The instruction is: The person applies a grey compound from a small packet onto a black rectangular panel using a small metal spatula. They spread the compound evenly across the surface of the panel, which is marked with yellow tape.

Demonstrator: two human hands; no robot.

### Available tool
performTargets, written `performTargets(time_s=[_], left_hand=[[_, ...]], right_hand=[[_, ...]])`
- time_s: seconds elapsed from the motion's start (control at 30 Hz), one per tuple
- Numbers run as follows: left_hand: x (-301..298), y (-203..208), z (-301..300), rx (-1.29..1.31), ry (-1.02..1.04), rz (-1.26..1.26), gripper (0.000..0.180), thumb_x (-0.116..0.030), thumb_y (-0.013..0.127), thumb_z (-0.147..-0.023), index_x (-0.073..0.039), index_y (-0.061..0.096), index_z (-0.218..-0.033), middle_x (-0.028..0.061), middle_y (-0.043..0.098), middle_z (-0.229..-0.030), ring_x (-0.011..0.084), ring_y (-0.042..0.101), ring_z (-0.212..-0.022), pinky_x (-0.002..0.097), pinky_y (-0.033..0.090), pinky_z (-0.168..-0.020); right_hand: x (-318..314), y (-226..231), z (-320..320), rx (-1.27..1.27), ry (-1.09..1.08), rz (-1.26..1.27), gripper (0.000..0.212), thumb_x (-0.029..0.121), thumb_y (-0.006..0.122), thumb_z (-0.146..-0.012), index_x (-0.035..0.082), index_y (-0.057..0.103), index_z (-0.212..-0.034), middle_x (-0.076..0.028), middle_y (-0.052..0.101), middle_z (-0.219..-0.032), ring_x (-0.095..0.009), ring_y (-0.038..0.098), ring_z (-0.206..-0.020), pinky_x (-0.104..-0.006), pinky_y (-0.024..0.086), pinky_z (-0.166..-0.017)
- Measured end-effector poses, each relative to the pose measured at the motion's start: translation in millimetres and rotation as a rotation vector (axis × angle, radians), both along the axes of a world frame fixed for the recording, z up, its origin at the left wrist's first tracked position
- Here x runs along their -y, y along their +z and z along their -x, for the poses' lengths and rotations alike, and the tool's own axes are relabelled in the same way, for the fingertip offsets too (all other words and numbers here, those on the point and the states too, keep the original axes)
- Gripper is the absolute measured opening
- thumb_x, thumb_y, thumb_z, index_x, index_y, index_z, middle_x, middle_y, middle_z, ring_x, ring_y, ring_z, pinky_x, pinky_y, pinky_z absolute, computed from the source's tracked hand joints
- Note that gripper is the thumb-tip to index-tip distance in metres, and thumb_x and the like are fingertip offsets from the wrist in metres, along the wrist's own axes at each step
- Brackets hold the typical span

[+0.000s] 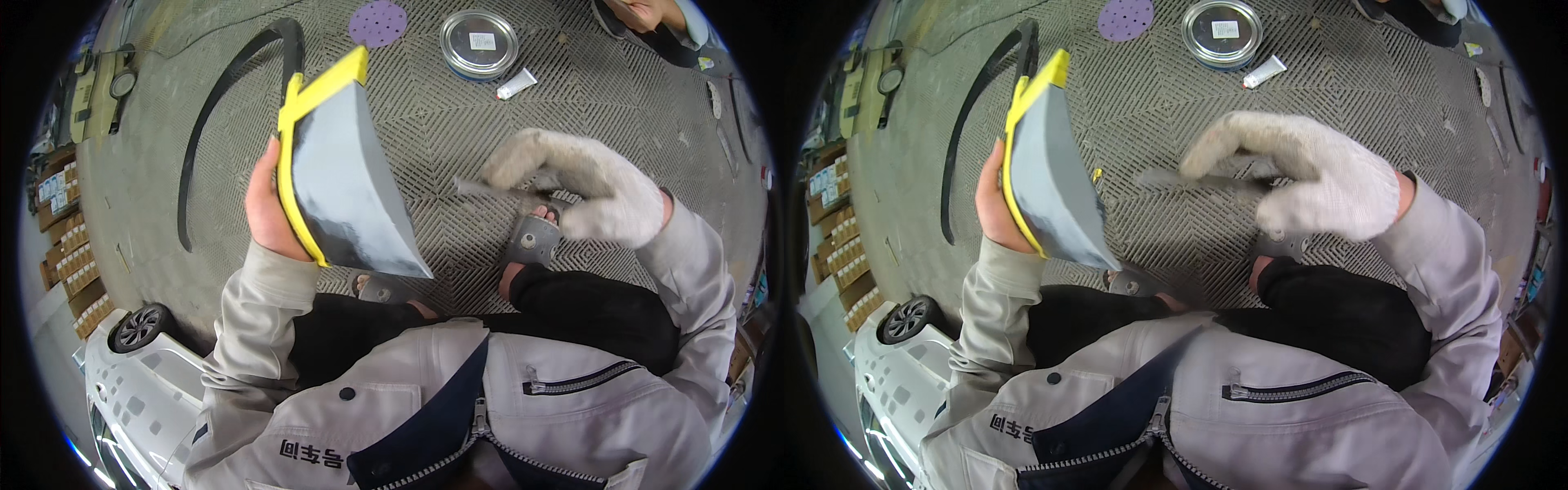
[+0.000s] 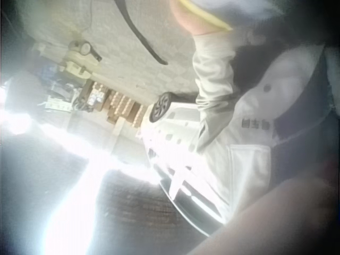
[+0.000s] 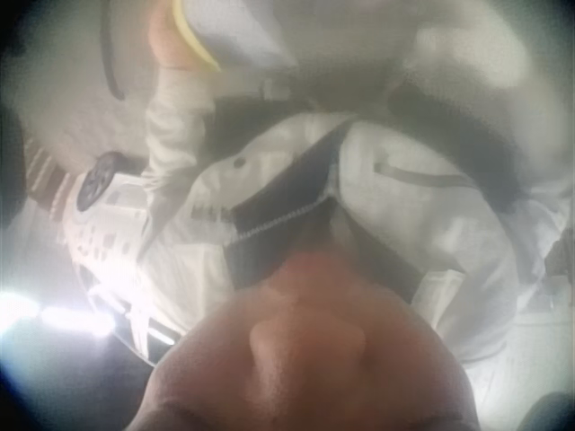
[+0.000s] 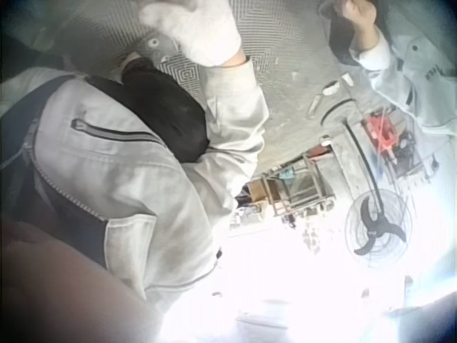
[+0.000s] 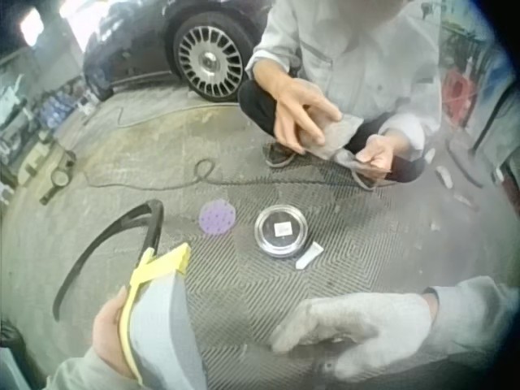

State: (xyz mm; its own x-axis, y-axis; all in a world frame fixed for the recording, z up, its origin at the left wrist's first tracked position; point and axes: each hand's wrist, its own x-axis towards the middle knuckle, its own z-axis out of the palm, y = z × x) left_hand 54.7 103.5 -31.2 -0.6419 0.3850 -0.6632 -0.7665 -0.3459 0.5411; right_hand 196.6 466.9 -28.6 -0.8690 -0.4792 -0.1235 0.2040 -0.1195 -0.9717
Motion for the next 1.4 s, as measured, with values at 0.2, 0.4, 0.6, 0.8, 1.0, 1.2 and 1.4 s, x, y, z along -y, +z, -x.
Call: performTargets(time_s=[0.2,0.4,0.6,0.8,1.0,1.2,1.4], left_hand=[[-18.1,-43.0,-29.9,0.109,-0.054,0.024,0.059,-0.052,0.053,-0.117,-0.005,0.063,-0.152,0.0146,0.076,-0.140,0.0308,0.077,-0.121,0.0469,0.064,-0.106],[1.3,-61.2,-45.2,0.095,-0.079,0.033,0.061,-0.054,0.052,-0.117,-0.007,0.061,-0.155,0.0143,0.075,-0.143,0.0306,0.076,-0.124,0.0473,0.064,-0.108],[15.7,-72.7,-51.7,0.107,-0.052,-0.074,0.064,-0.056,0.050,-0.118,-0.009,0.058,-0.159,0.0138,0.074,-0.146,0.0317,0.076,-0.126,0.0486,0.062,-0.110],[25.0,-66.5,-49.0,0.070,-0.017,-0.127,0.066,-0.060,0.046,-0.119,-0.010,0.059,-0.159,0.0131,0.076,-0.143,0.0314,0.077,-0.123,0.0480,0.063,-0.107],[26.9,-62.6,-48.6,0.048,-0.009,-0.206,0.068,-0.065,0.044,-0.118,-0.011,0.062,-0.156,0.0108,0.076,-0.140,0.0307,0.075,-0.123,0.0464,0.063,-0.106],[29.1,-53.2,-50.8,0.034,0.011,-0.186,0.066,-0.067,0.044,-0.117,-0.016,0.066,-0.152,0.0065,0.079,-0.129,0.0284,0.079,-0.108,0.0466,0.066,-0.095],[28.6,-48.5,-45.8,0.006,0.049,0.007,0.070,-0.077,0.042,-0.114,-0.017,0.072,-0.132,0.0039,0.077,-0.087,0.0248,0.074,-0.079,0.0437,0.057,-0.067]], right_hand=[[-7.7,-27.2,4.7,0.304,-0.441,0.143,0.087,0.027,0.068,-0.097,-0.015,0.041,-0.167,-0.027,0.070,-0.139,-0.032,0.078,-0.118,-0.0377,0.069,-0.097],[-8.4,-35.4,15.9,0.206,-0.582,-0.213,0.072,0.037,0.079,-0.105,-0.012,0.060,-0.154,-0.018,0.081,-0.120,-0.022,0.080,-0.102,-0.0312,0.066,-0.089],[2.6,-26.4,19.1,0.086,-0.628,-0.280,0.059,0.032,0.082,-0.104,-0.009,0.069,-0.146,-0.014,0.082,-0.119,-0.017,0.078,-0.104,-0.0321,0.063,-0.094],[18.4,-36.9,23.8,-0.076,-0.650,-0.283,0.054,0.022,0.081,-0.101,-0.004,0.067,-0.147,-0.008,0.077,-0.122,-0.015,0.073,-0.113,-0.0330,0.060,-0.103],[33.6,-29.5,17.0,-0.211,-0.511,-0.543,0.044,0.018,0.085,-0.100,-0.003,0.076,-0.137,-0.014,0.082,-0.111,-0.020,0.080,-0.101,-0.0358,0.066,-0.096],[45.1,-39.5,21.5,-0.487,-0.455,-0.447,0.028,0.006,0.081,-0.100,0.003,0.082,-0.128,-0.011,0.083,-0.107,-0.019,0.081,-0.096,-0.0316,0.067,-0.084],[49.1,-46.7,27.6,-0.668,-0.485,-0.479,0.028,0.008,0.082,-0.098,0.005,0.083,-0.125,-0.008,0.083,-0.105,-0.022,0.081,-0.091,-0.0336,0.066,-0.082]])
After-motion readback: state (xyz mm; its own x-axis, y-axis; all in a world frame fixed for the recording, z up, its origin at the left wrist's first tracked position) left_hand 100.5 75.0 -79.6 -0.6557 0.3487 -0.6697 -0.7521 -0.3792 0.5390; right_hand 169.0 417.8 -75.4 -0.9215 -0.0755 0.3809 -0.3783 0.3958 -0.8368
